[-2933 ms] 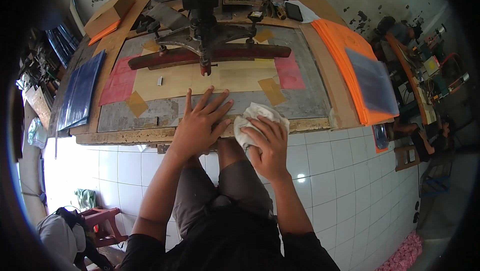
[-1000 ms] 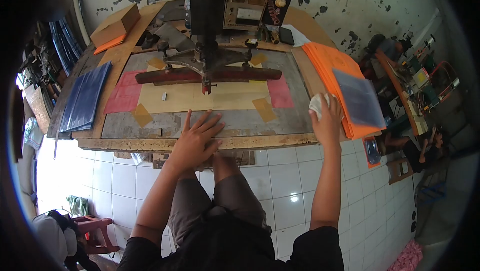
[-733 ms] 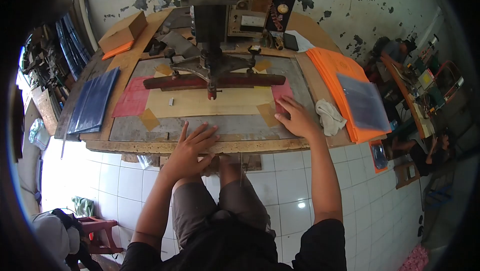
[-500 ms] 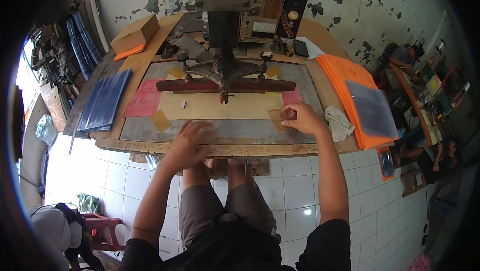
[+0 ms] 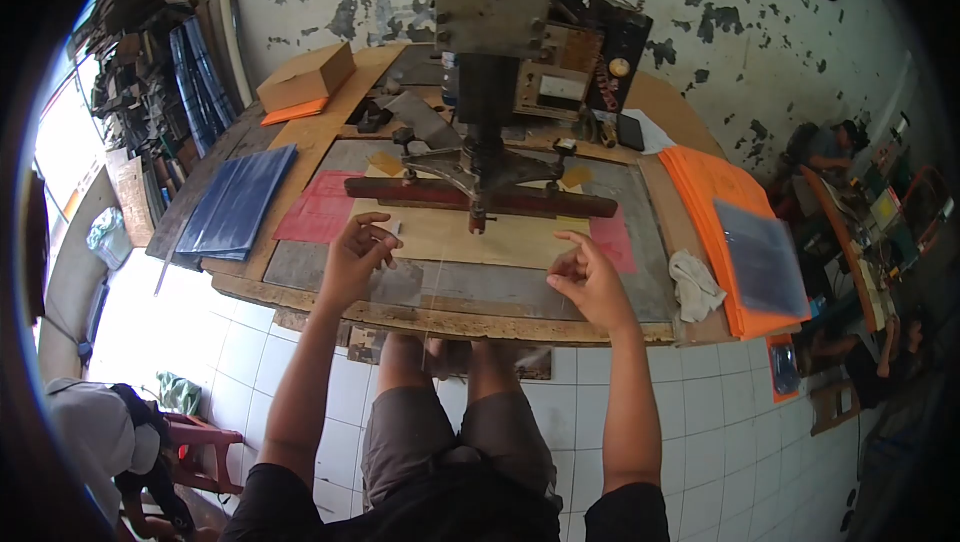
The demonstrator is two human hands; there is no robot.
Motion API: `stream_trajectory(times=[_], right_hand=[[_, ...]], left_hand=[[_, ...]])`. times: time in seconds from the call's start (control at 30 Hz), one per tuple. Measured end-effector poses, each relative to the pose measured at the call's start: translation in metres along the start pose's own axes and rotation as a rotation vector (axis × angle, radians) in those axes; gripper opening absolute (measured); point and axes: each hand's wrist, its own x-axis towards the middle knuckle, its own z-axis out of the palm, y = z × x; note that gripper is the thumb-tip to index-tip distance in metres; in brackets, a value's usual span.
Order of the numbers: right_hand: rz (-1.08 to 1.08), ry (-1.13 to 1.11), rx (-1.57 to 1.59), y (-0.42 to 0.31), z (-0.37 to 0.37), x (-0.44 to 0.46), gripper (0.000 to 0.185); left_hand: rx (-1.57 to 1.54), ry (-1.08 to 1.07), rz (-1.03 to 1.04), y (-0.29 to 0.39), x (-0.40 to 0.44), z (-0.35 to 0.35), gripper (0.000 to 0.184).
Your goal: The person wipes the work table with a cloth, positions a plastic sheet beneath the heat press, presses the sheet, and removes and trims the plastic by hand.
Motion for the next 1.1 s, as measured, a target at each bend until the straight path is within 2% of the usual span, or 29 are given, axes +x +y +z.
stream_trajectory(times=[0.1,0.23,0.27,0.37,0.4,0.9,1.1], right_hand=[[-0.017,0.189,0.205,0.030,0.023,-0.004,0.059],[-0.154,0.394,0.161,0.042,0.031,-0.007,0.051],[-0.169,0.438,0.215,0.039,0.033,-0.007,0.041],[-0.137,0.399,0.120,0.053,0.026,-0.010,0.027],[-0.089,0.403,0.060,0.049,0.027,-0.012,0.014],[-0.203,0.493,-0.036,0.042,0.031,-0.016,0.015],[-0.179,0.495,-0.065,0.040,0.032,-0.018,0.016]], left_hand=[[-0.013,0.053,-0.028,-0.009,-0.013,0.004,0.056],[0.046,0.074,-0.018,-0.002,-0.017,0.013,0.060],[0.048,0.087,-0.011,-0.002,-0.017,0.013,0.060],[0.072,0.089,-0.026,0.001,-0.019,0.013,0.061],[0.069,0.100,-0.024,-0.002,-0.018,0.013,0.061],[0.072,0.096,0.000,-0.004,-0.020,0.007,0.056],[0.071,0.097,0.000,-0.005,-0.021,0.005,0.053]])
